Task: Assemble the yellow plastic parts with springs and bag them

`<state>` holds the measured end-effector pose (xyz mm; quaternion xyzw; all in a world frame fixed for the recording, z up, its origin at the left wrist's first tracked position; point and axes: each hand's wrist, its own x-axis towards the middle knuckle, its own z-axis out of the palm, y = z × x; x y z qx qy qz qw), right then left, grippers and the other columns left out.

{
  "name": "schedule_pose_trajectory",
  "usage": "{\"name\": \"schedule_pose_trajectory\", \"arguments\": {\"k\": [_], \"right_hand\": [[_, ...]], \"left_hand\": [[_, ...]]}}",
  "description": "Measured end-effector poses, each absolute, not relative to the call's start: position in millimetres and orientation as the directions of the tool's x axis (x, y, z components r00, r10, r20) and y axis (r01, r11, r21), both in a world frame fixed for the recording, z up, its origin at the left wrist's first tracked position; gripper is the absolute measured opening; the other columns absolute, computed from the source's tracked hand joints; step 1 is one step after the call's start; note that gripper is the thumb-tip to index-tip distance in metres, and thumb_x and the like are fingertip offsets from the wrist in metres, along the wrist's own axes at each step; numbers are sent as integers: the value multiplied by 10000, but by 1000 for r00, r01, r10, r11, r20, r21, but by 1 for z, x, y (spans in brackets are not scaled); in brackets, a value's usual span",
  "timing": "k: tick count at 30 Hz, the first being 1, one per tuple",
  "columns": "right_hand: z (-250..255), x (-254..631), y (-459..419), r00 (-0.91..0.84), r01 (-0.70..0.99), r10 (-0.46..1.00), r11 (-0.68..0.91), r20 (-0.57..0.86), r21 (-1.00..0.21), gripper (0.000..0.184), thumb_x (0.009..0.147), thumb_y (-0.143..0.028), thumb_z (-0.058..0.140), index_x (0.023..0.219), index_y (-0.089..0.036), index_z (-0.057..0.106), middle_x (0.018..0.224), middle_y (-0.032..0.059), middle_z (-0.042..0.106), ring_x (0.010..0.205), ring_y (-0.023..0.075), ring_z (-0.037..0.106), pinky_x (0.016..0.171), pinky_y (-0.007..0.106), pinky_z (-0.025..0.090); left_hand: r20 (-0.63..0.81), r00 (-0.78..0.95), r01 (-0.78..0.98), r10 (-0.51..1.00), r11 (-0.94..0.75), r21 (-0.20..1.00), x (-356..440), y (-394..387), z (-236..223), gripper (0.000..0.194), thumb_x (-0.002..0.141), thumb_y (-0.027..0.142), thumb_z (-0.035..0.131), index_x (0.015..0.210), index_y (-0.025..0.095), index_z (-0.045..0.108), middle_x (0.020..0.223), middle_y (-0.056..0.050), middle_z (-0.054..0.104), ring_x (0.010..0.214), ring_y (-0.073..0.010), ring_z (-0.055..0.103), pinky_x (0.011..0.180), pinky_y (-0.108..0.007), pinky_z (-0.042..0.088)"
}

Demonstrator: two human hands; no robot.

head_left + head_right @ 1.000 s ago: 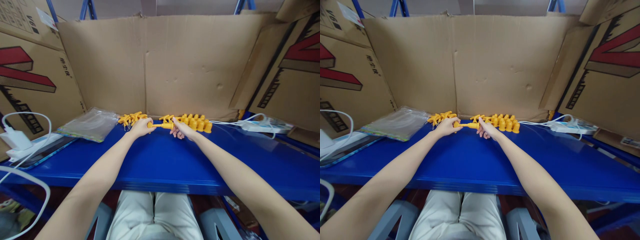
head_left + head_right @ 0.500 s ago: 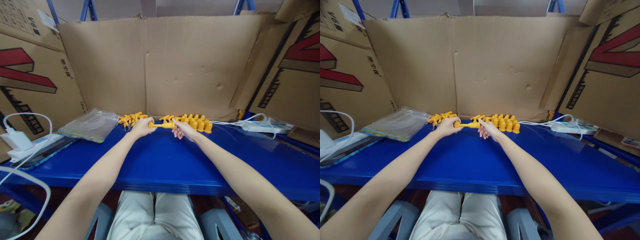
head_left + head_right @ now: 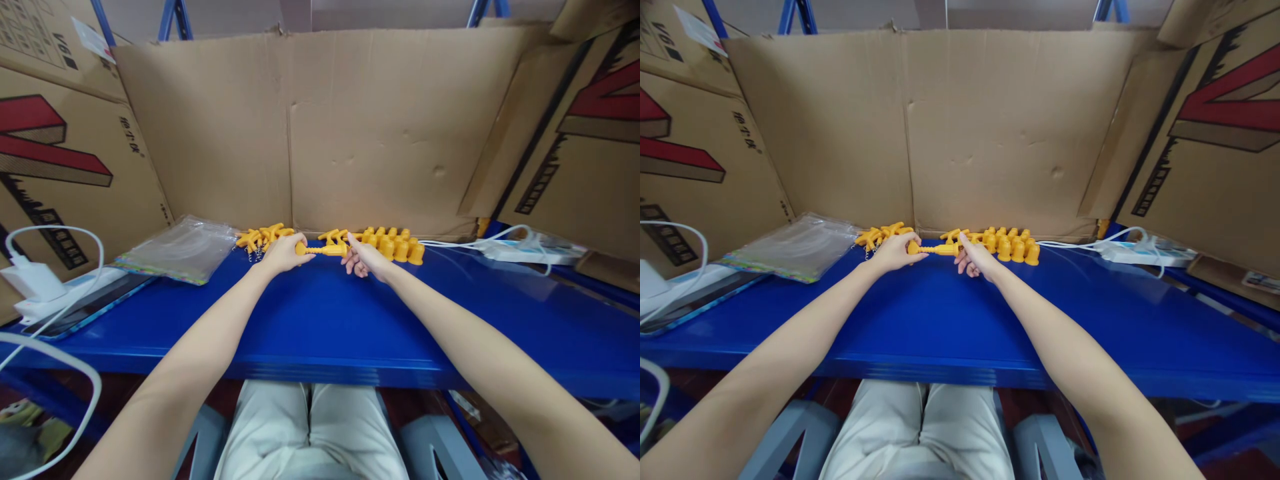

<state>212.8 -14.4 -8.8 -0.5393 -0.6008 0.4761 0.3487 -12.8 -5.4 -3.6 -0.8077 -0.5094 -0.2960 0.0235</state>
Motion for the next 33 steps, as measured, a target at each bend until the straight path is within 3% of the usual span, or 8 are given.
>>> {"name": "schedule_pose_trajectory", "arguments": {"k": [3, 6, 9, 19, 33], "right_hand": [[-9, 215, -14, -189, 284, 980, 1, -55, -959, 563, 937, -621, 269, 900, -153, 580, 635, 74, 665, 320, 76, 468, 278, 180, 309], [-13, 216, -13, -226, 227, 972, 120, 67, -966, 324, 902, -442, 548, 1093, -180, 543, 1001, 109, 693, 480, 78, 602, 386, 176, 454], [-17, 216, -11, -265, 214, 952, 215, 155, -953, 391, 828, -251, 666, 1182, -196, 510, 1186, 115, 629, 601, 76, 653, 507, 184, 529], [-18, 217, -10, -316, 174, 936, 218, 155, -960, 342, 844, -154, 618, 1159, -173, 488, 1168, 122, 648, 667, 92, 686, 601, 203, 547], [-20, 220, -6, -303, 159, 939, 217, 161, -963, 236, 816, -215, 677, 1018, -164, 568, 1002, 96, 716, 623, 121, 694, 559, 201, 538]], "left_hand": [[500, 292, 853, 815, -459, 250, -13, -5, -3, 265, 718, 432, 681, 862, 228, 591, 644, 34, 610, 630, -161, 566, 563, -254, 327], [503, 287, 860, 815, -450, 240, -14, -4, -4, 273, 715, 436, 685, 866, 225, 599, 681, 20, 621, 666, -174, 575, 573, -259, 331], [502, 290, 857, 815, -454, 242, -14, -3, -4, 277, 716, 437, 688, 869, 224, 600, 689, 19, 623, 675, -174, 573, 578, -256, 330], [472, 280, 849, 836, -445, 285, -13, -6, -2, 286, 726, 432, 684, 898, 216, 608, 638, 30, 607, 631, -165, 551, 596, -262, 333], [485, 296, 841, 823, -466, 276, -15, -4, -4, 286, 717, 442, 686, 857, 212, 589, 639, 33, 585, 600, -146, 523, 555, -246, 288]]}}
